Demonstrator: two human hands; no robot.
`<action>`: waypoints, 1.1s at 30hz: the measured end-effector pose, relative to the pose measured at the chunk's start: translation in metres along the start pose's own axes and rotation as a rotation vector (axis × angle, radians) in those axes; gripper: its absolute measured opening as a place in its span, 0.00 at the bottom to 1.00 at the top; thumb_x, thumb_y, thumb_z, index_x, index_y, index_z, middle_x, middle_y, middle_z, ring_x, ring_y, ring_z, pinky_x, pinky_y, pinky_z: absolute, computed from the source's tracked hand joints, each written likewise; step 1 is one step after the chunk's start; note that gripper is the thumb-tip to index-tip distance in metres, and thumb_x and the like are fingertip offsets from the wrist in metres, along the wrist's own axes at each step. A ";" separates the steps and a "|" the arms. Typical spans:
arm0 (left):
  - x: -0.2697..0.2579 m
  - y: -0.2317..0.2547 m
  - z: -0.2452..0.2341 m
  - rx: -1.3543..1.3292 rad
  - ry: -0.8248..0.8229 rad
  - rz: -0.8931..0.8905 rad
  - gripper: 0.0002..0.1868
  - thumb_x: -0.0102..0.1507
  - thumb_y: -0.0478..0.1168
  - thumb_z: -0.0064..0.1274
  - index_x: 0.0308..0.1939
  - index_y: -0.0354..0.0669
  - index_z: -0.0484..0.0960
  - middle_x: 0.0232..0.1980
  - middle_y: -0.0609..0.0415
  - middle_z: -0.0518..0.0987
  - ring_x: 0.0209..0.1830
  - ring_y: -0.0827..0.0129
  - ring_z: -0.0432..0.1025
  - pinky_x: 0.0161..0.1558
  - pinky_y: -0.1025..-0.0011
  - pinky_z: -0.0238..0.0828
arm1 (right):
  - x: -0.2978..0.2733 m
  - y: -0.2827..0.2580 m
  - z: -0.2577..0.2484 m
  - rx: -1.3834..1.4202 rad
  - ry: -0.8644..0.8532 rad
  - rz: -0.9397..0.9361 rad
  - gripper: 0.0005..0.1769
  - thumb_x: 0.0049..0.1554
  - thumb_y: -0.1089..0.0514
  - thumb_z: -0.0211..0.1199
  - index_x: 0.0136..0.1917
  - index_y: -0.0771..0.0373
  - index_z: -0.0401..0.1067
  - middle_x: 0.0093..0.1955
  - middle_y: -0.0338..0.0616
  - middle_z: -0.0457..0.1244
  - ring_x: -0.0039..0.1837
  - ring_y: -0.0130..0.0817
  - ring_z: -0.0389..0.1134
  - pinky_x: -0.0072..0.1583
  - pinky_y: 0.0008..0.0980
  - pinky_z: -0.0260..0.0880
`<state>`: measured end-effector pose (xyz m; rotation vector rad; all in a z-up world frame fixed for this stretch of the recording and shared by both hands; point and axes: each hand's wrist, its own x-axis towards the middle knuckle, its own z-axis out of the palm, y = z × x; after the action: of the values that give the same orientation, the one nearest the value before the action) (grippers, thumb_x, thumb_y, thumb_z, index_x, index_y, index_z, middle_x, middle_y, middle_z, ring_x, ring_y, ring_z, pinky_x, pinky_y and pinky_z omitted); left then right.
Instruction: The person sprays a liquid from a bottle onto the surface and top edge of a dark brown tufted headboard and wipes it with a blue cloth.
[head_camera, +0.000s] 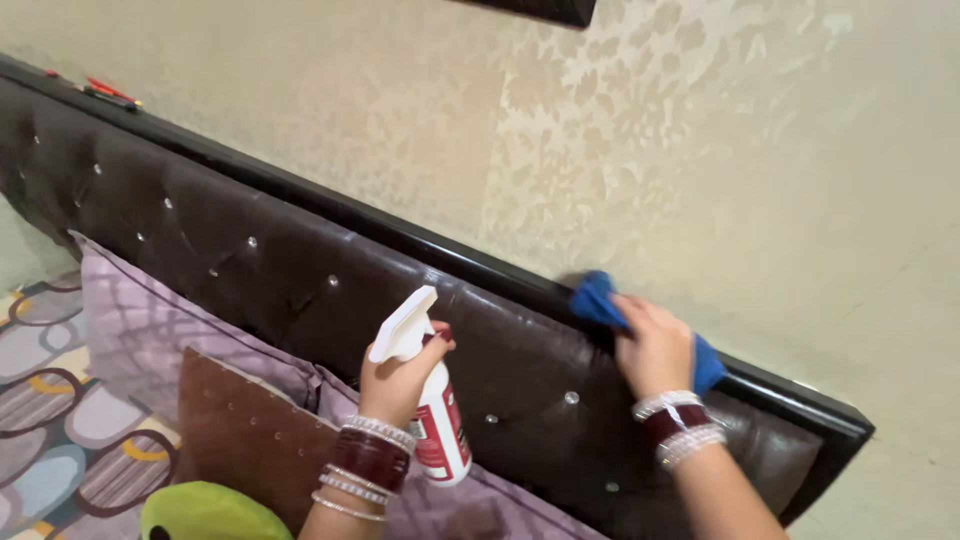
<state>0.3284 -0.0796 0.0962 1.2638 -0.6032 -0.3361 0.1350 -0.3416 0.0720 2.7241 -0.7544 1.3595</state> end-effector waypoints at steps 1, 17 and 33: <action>-0.002 0.005 -0.001 -0.016 -0.019 -0.011 0.12 0.58 0.34 0.60 0.45 0.36 0.85 0.39 0.53 0.86 0.39 0.73 0.82 0.42 0.73 0.76 | -0.010 0.010 -0.012 -0.062 -0.011 0.031 0.26 0.48 0.65 0.66 0.60 0.52 0.75 0.59 0.39 0.69 0.61 0.44 0.69 0.61 0.45 0.64; 0.026 0.027 -0.095 0.079 0.224 0.041 0.10 0.57 0.37 0.61 0.40 0.35 0.85 0.36 0.54 0.86 0.35 0.72 0.80 0.39 0.73 0.75 | -0.018 0.040 0.000 -0.169 -0.064 0.124 0.23 0.55 0.50 0.64 0.64 0.48 0.76 0.63 0.37 0.69 0.63 0.43 0.69 0.64 0.45 0.64; 0.082 0.024 -0.116 0.227 0.244 0.106 0.10 0.58 0.40 0.62 0.40 0.39 0.86 0.36 0.56 0.86 0.37 0.75 0.80 0.42 0.74 0.75 | 0.085 -0.073 0.069 0.109 -0.465 -0.296 0.51 0.43 0.58 0.67 0.79 0.53 0.54 0.71 0.56 0.57 0.67 0.55 0.62 0.65 0.47 0.64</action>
<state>0.4602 -0.0271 0.1175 1.4580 -0.5062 -0.0236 0.2608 -0.3269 0.1079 3.1170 -0.2616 0.7391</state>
